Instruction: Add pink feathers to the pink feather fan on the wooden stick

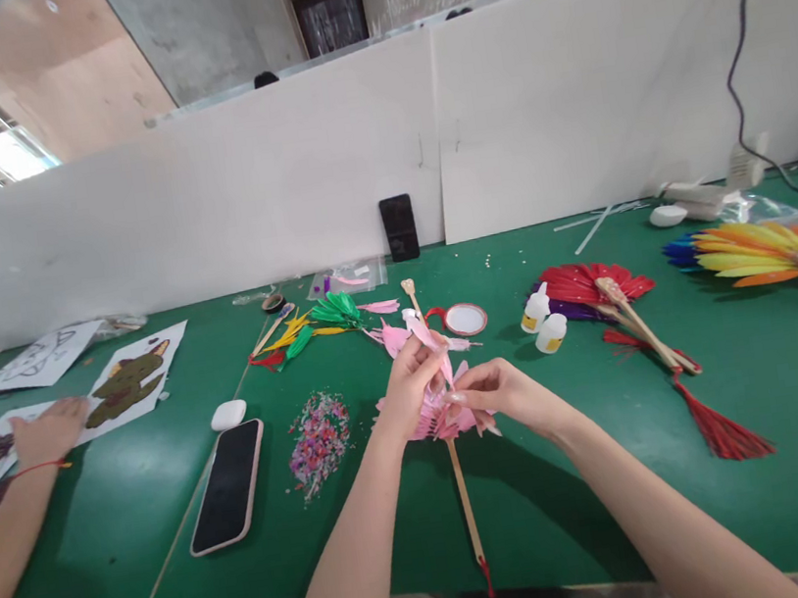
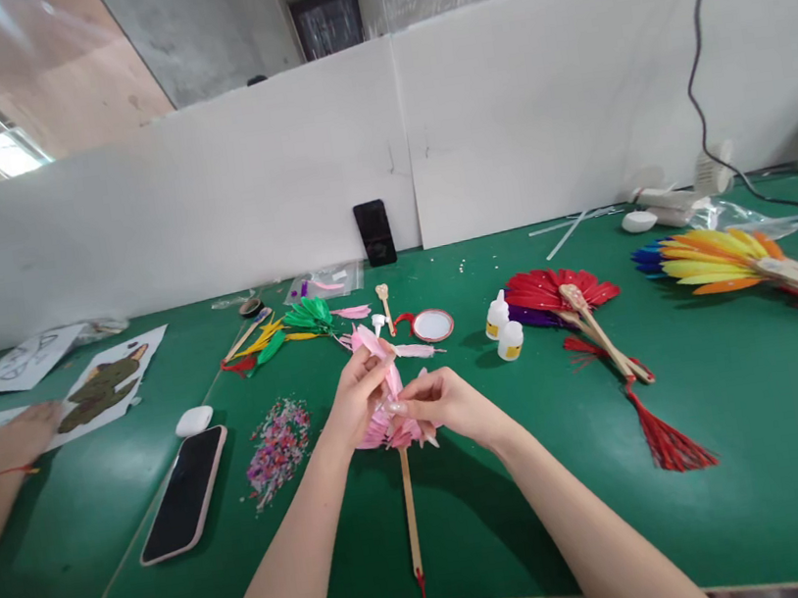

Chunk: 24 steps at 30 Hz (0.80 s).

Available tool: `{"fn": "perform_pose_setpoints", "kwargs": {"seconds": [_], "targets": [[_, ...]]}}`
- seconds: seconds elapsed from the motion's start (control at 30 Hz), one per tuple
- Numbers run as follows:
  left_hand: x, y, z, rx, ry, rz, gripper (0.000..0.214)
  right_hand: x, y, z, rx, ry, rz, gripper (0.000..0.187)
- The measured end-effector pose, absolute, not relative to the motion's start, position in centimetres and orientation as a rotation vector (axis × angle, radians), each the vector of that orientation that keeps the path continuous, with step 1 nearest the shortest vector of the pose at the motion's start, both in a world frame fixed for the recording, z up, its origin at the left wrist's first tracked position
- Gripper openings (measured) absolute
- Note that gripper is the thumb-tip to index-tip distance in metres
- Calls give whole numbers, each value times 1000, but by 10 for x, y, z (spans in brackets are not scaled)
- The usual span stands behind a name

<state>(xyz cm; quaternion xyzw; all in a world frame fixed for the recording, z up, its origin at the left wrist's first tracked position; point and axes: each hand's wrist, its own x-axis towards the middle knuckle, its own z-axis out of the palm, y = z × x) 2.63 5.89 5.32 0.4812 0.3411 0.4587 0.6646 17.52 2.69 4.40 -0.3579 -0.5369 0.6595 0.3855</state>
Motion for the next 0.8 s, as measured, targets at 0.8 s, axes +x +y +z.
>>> {"fn": "perform_pose_setpoints", "kwargs": {"seconds": [0.8], "targets": [[27, 56, 56, 1052, 701, 998, 24, 169, 23, 46, -898, -1327, 1724, 50]]}}
